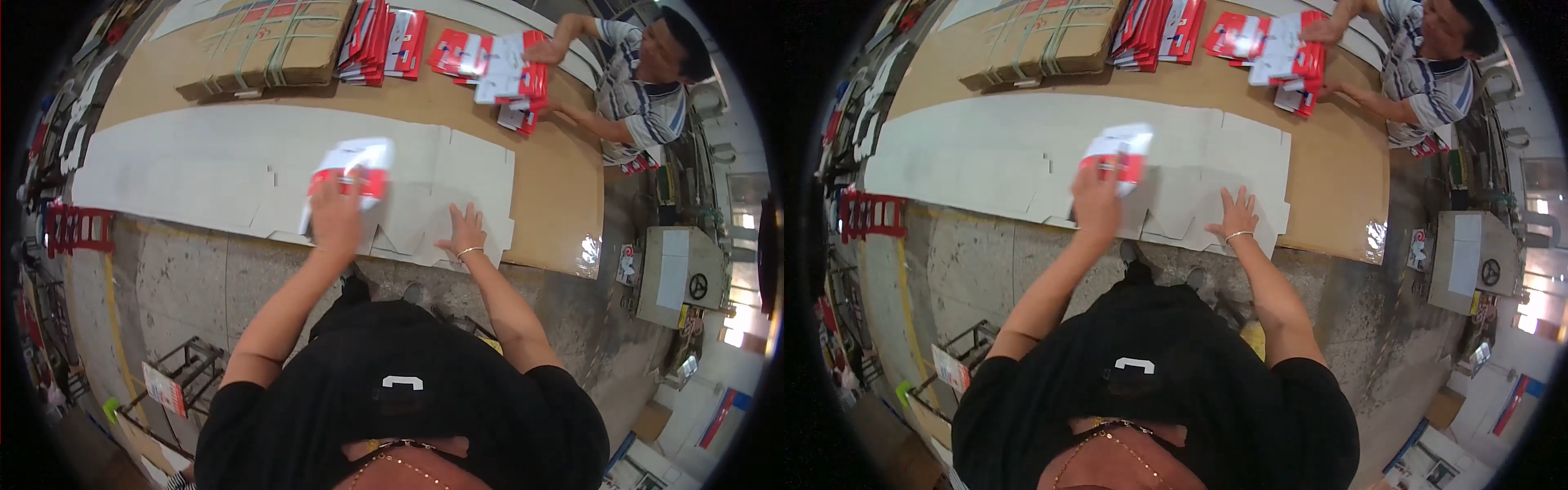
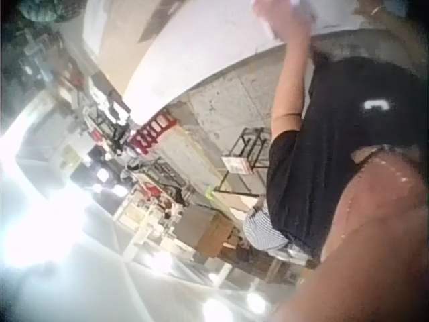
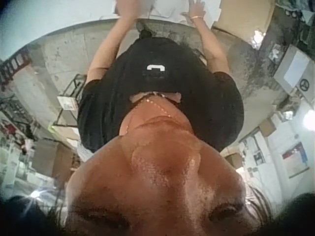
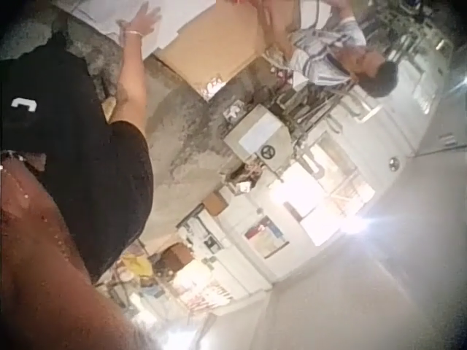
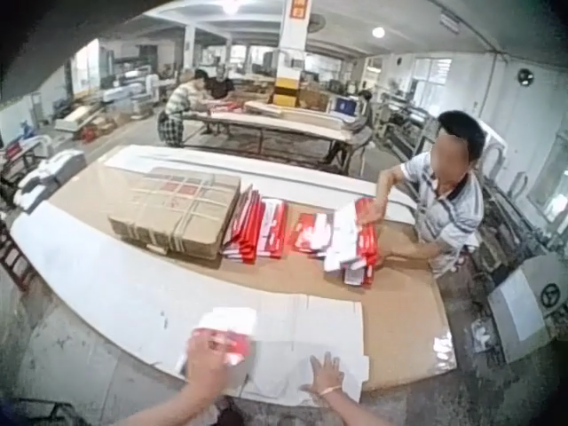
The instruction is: The recorder is sorting and stacking flat white cardboard/paper pieces on a large workbench in a production facility.
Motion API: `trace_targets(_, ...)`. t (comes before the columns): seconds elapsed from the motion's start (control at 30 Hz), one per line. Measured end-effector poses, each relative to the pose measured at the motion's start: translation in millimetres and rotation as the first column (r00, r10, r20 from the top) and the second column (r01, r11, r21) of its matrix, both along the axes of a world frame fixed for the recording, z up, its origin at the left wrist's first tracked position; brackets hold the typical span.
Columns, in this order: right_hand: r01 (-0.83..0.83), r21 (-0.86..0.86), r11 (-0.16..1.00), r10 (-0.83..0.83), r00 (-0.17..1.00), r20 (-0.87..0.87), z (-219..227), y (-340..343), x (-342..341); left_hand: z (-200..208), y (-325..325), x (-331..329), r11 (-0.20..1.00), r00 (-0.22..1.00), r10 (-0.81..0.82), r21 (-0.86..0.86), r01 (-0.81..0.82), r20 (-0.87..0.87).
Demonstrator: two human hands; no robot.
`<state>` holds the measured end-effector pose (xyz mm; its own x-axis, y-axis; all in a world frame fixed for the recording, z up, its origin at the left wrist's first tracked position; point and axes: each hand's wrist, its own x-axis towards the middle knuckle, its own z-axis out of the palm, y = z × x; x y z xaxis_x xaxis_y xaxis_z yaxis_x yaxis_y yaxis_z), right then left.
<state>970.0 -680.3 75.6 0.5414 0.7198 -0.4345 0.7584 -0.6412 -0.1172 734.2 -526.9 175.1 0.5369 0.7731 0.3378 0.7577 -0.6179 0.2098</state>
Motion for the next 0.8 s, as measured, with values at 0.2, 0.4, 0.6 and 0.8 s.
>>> trace_targets(0.2,0.004,-0.024,1.000,-0.003,1.000,0.016,2,5,2,-9,53,-50,0.884,0.877,0.140,-0.458,0.098,0.459)
trace_targets(0.4,-0.040,-0.001,0.999,0.040,0.999,0.017,0,13,5,-124,118,-226,0.411,-0.110,0.828,-0.461,0.787,0.550)
trace_targets(0.6,-0.039,-0.017,0.999,0.039,0.999,-0.011,-15,-13,13,-169,97,-188,0.336,0.010,0.899,-0.706,0.623,0.437)
trace_targets(0.8,-0.067,-0.006,0.998,0.067,0.997,0.039,-17,-29,13,-121,76,-141,0.744,0.550,0.529,-0.665,0.066,0.646)
